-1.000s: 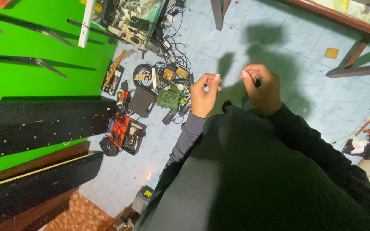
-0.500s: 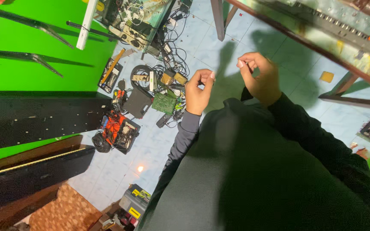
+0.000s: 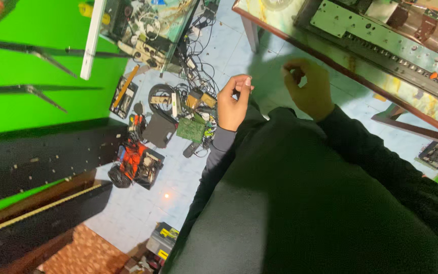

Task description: The person uses a screwdriver to remove screws from a disassembled electronic device on a workbench. They then use a brush to clean the internal components and circuit boards. Finally, they use pliers to manipulate small parts and wires within the device.

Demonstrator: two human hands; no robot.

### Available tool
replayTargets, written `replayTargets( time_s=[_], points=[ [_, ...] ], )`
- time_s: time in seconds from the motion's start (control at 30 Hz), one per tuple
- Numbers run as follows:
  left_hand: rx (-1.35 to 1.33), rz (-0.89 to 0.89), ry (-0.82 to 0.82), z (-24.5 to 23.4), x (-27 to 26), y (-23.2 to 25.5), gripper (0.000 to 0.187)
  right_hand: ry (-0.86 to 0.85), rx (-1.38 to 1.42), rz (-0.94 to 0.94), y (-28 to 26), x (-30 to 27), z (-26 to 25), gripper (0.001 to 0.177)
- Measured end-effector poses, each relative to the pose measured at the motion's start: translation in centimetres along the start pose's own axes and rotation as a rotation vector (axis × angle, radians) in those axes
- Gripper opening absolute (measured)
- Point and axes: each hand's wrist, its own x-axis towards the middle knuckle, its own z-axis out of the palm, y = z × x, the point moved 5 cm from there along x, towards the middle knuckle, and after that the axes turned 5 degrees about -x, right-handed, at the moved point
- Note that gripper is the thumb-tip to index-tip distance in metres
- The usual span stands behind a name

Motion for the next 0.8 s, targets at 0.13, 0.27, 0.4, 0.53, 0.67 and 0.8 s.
replayTargets(
  time_s=[0.13,0.27,0.4,0.53,0.67,0.8],
  points=[
    [0.01,0.054,-0.118,-0.5,6.1,-0.4,0.014,0.095,-0.074,0.032,2.2,3.4,0.9,0.009],
    [0.095,0.087,-0.249,-1.9,12.0,0.0,0.014,0.207,-0.026,0.204,3.2,7.0,2.2,0.011],
    [0.103,0.16,-0.399,-2.1,17.4,0.1,0.013,0.291,-0.121,0.21,1.7,9.8,3.2,0.011],
    [0.132,0.223,-0.543,-1.0,22.0,-1.7,0.016,0.35,-0.188,0.235,1.1,11.5,3.3,0.012],
    [0.165,0.172,-0.624,1.7,25.3,-4.8,0.015,0.391,-0.214,0.287,3.5,12.7,2.7,0.011],
    [0.259,0.136,-0.715,4.4,27.1,-5.9,0.016,0.384,-0.185,0.315,5.8,13.9,2.1,0.013]
  ],
)
